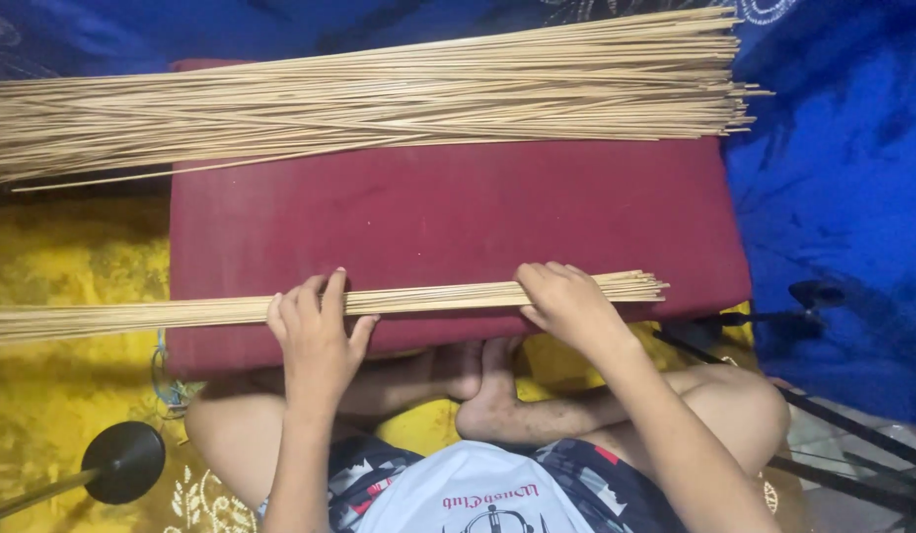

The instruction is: The person is manually aligning thin wooden sticks into a neat bundle on a red padded mat.

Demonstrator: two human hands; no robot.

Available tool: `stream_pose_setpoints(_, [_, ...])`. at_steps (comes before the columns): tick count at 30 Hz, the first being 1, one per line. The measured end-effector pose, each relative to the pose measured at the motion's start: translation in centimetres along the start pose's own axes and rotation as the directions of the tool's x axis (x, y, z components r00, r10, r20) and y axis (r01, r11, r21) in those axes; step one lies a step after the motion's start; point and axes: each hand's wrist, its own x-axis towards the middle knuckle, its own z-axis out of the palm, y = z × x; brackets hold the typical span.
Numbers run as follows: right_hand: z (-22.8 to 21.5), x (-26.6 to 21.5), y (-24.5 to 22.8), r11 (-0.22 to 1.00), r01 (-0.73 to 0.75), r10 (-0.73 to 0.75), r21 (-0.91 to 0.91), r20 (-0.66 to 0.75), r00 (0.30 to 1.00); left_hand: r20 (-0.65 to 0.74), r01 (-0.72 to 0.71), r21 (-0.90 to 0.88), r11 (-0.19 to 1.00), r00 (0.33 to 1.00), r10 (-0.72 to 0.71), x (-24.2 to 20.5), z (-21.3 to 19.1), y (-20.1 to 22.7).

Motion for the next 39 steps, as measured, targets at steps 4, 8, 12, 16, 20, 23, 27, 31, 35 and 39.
stream_pose_setpoints(4, [-2.8,-0.4,-1.8,0.993,0.061,-0.087,-0.102,-0.267,0.960,-0.030,-0.023,0.066,0.998,0.999,0.025,0.0,3.0,-1.0])
stream_pose_setpoints(8, [-6.9,-2.0,-0.9,0.997,0.068,-0.075,-0.031,-0.453,0.889,-0.098,-0.022,0.118,0.993,0.995,0.034,0.8,3.2,-2.7])
stream_pose_setpoints(12, [-7.8,-5.7,6.0,0.918,-0.048,0.321,0.394,-0.666,0.673,-0.136,-0.042,0.133,0.990,0.989,0.061,1.2,1.5,-4.3])
stream_pose_setpoints(16, [-5.3,-3.8,4.9,0.135,0.133,0.625,0.982,-0.188,0.757,-0.109,-0.072,0.112,0.991,0.990,0.085,1.5,1.9,-1.8])
stream_pose_setpoints(20, [-4.8,-3.7,6.1,-0.129,0.163,0.609,0.978,-0.052,0.792,-0.062,-0.073,0.149,0.986,0.995,0.083,1.7,1.9,-1.5])
stream_pose_setpoints(23, [-2.1,-3.1,6.6,-0.074,0.143,0.576,0.987,-0.075,0.814,-0.054,-0.084,0.154,0.985,0.994,0.093,2.0,1.9,-0.7])
stream_pose_setpoints(27, [-0.7,-2.9,7.2,0.019,0.101,0.546,0.995,-0.095,0.832,-0.047,-0.090,0.138,0.986,0.994,0.098,2.3,2.0,0.3])
stream_pose_setpoints(31, [0.3,-2.8,7.2,-0.038,0.086,0.529,0.996,-0.053,0.847,-0.076,-0.081,0.146,0.986,0.993,0.093,2.9,2.4,0.7])
stream_pose_setpoints(35, [0.7,-2.7,6.7,-0.094,0.170,0.584,0.981,-0.084,0.807,-0.106,-0.076,0.160,0.984,0.990,0.093,2.3,3.3,1.1])
stream_pose_setpoints(39, [0.9,-3.0,6.9,-0.432,0.318,0.624,0.844,0.025,0.781,-0.150,-0.074,0.155,0.985,0.984,0.097,2.0,3.9,0.8])
